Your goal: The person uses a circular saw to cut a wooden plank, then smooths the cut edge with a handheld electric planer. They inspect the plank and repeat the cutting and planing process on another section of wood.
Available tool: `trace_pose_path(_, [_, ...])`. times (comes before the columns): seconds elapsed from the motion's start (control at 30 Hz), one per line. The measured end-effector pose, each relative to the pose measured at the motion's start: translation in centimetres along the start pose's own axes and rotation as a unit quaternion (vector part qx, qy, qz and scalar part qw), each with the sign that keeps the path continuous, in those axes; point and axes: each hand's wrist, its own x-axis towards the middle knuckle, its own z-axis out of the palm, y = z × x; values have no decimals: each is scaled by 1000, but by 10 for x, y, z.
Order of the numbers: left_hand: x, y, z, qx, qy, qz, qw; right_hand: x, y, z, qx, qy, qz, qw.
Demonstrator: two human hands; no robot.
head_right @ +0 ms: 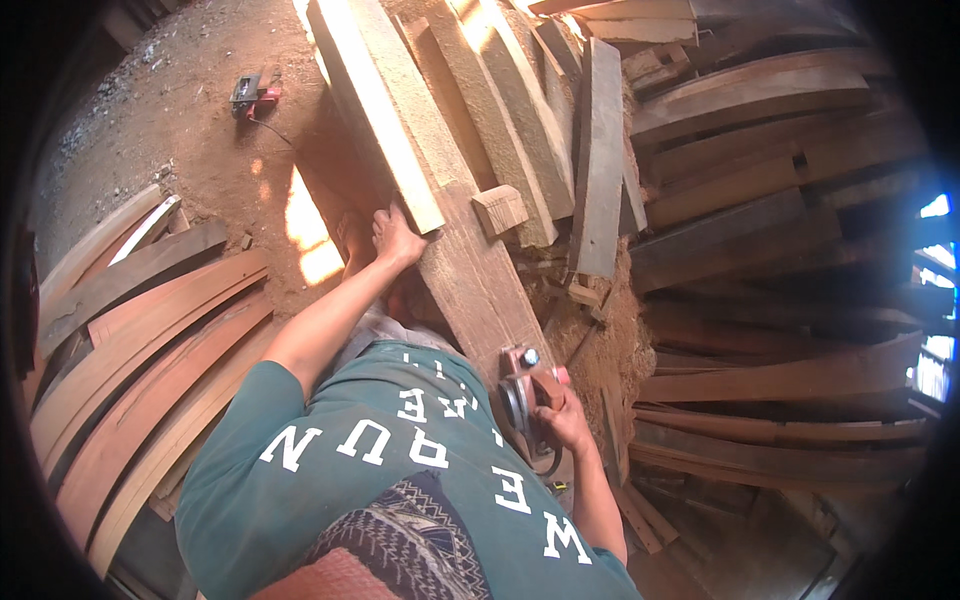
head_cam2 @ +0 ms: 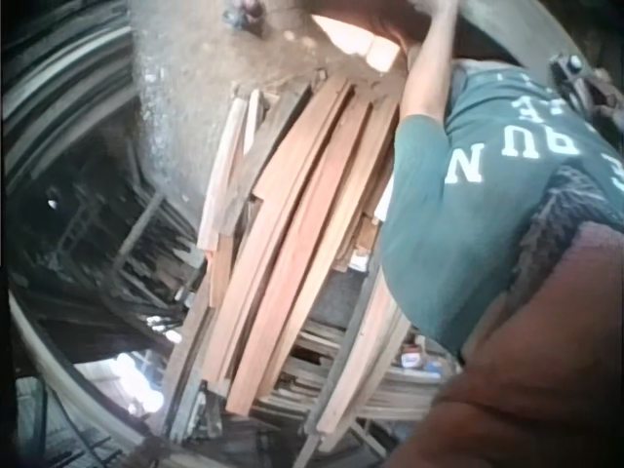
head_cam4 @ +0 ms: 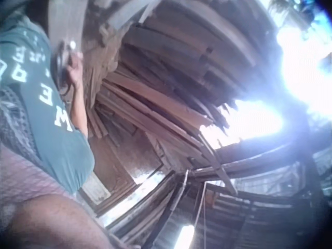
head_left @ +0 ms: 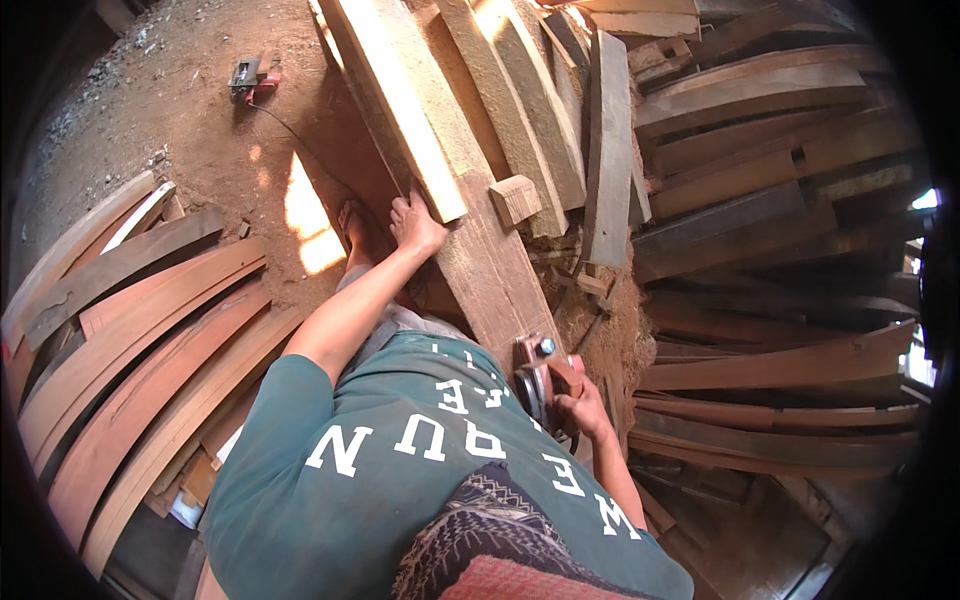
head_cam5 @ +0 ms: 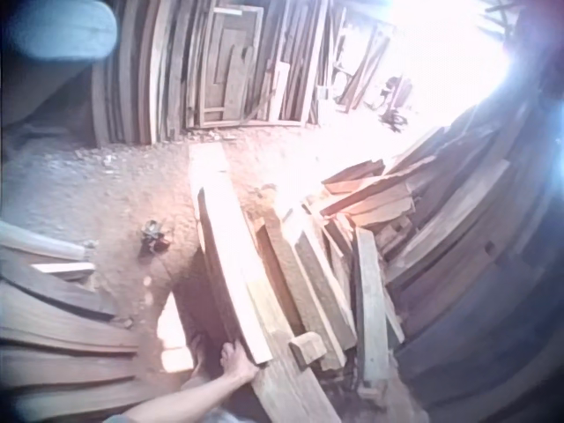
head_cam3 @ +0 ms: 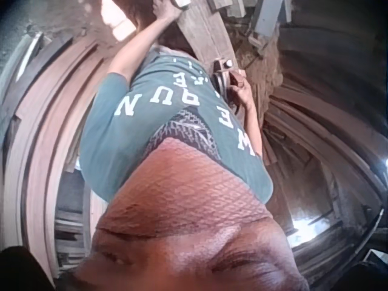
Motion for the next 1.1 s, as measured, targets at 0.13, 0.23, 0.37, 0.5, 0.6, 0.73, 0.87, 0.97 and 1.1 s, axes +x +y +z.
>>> trace_pose_path(0.13, [8, -15, 10, 8, 20, 47, 999, 2, -102, 21, 28, 22, -70, 997])
trace_pose_path(0.23, [25, -33, -7, 79, -24, 89, 993, 34, -147, 43, -61, 63, -204, 975])
trace_pose_path(0.37, [-3, -16, -63, -27, 39, 209, 977, 88, -196, 76, -84, 51, -270, 958])
trace_pose_path(0.5, [-19, 39, -99, -105, -7, 329, 938, 128, -226, 106, -105, 49, -279, 953])
trace_pose_path(0.6, [-15, 57, -107, 12, -37, 341, 939, 153, -221, 124, -94, 34, -288, 952])
trace_pose_path(0.73, [-4, 69, -119, 72, 6, 354, 932, 167, -246, 139, -96, 27, -303, 948])
trace_pose_path(0.87, [40, 73, -145, 158, -5, 433, 887, 183, -287, 153, -114, 30, -297, 948])
trace_pose_path(0.97, [93, 78, -164, 198, -21, 478, 855, 208, -331, 161, -150, 46, -314, 936])
trace_pose_path(1.1, [155, 91, -210, 266, -41, 492, 828, 239, -392, 186, -165, 54, -306, 936])
